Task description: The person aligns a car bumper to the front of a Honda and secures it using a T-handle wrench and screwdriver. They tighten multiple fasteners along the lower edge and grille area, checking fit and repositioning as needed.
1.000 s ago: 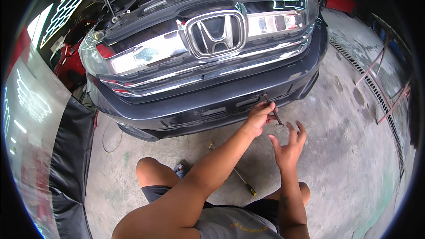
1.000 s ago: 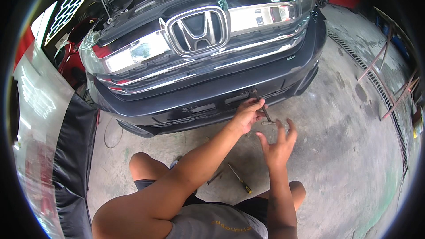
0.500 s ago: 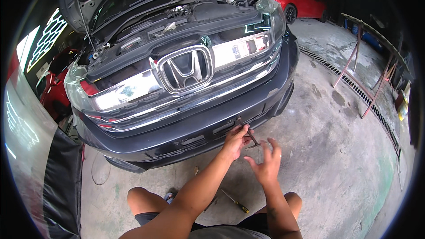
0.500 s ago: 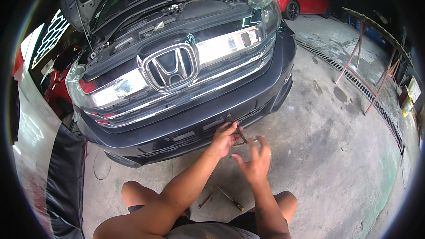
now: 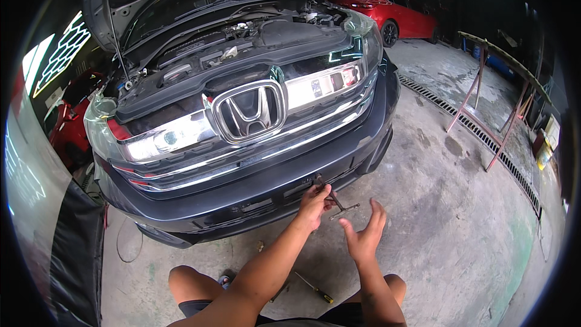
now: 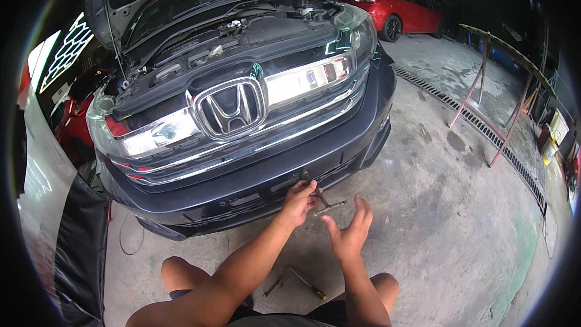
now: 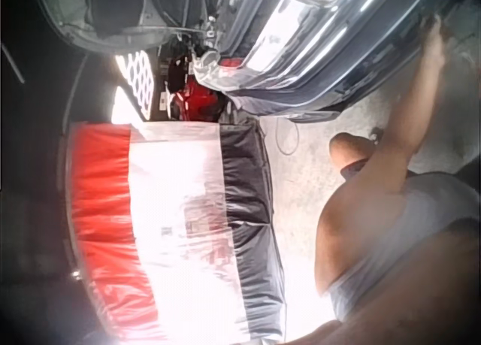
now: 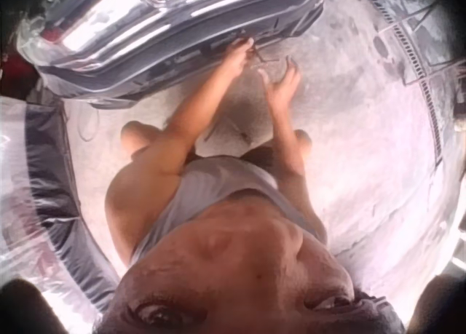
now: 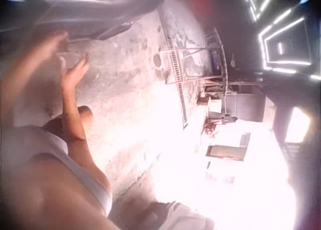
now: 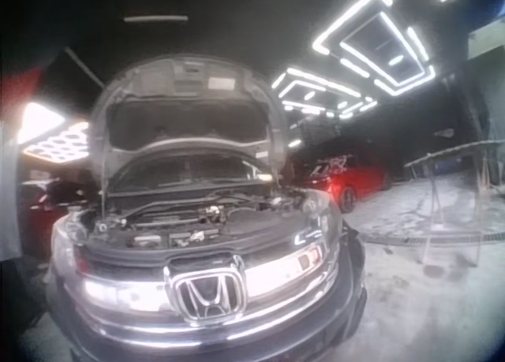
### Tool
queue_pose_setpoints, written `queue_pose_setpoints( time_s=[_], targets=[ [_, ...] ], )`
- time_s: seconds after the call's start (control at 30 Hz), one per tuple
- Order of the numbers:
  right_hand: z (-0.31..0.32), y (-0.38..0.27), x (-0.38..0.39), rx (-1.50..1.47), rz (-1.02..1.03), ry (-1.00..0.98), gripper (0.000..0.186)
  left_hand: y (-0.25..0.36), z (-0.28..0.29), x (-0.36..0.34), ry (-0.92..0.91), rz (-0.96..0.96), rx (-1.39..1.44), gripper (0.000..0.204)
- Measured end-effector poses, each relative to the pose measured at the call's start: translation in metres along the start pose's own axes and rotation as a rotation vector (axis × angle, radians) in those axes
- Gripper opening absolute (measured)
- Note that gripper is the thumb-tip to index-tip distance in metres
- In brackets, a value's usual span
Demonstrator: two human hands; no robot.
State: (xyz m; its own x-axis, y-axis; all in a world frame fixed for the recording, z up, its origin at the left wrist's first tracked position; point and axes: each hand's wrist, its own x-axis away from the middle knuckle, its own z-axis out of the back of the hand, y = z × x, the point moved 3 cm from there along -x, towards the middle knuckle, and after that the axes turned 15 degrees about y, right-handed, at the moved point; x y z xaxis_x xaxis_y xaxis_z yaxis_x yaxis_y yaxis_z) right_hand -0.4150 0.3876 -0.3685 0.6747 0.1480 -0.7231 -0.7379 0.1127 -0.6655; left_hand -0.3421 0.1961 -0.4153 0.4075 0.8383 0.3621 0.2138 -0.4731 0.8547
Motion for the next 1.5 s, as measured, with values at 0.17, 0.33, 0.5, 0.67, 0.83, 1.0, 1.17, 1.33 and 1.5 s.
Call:
queue_pose_setpoints(
  time_s=[0.17, 0.33, 0.5, 0.67, 0.83, 1.0, 1.17, 1.33, 1.5],
  targets=[
    [-0.026, 0.001, 0.003, -0.040, 0.186, -0.209, 0.054, -0.001, -0.004, 0.004, 0.034, 0.009, 0.031, 0.018],
    [-0.071, 0.048, 0.022, -0.934, -1.433, -0.132, 0.050, -0.003, -0.008, 0.009, -0.049, 0.053, 0.054, 0.027],
    [-0.031, 0.020, 0.016, -0.548, -0.927, -0.105, 0.068, 0.000, 0.003, 0.004, -0.021, 0.030, 0.030, 0.026],
    [-0.011, -0.006, 0.001, 0.028, 0.342, -0.150, 0.063, -0.002, -0.001, 0.005, -0.009, 0.033, 0.013, 0.025],
    [-0.050, 0.017, 0.012, -0.235, -0.243, -0.177, 0.044, -0.002, 0.000, 0.005, -0.042, 0.044, 0.076, 0.023],
    [-0.073, 0.044, 0.031, -0.907, -1.419, -0.230, 0.045, -0.001, 0.004, 0.001, -0.048, 0.052, 0.046, 0.019],
    [-0.001, -0.006, 0.003, 0.044, 0.283, -0.025, 0.072, 0.004, 0.004, 0.003, -0.039, 0.024, 0.000, 0.017],
    [-0.025, -0.001, 0.002, 0.003, 0.443, -0.132, 0.054, 0.001, 0.001, 0.002, -0.015, 0.023, 0.025, 0.017],
    [-0.034, 0.002, 0.003, -0.341, -0.618, -0.125, 0.042, -0.006, -0.006, 0.006, -0.091, 0.069, 0.044, 0.028]
  ],
)
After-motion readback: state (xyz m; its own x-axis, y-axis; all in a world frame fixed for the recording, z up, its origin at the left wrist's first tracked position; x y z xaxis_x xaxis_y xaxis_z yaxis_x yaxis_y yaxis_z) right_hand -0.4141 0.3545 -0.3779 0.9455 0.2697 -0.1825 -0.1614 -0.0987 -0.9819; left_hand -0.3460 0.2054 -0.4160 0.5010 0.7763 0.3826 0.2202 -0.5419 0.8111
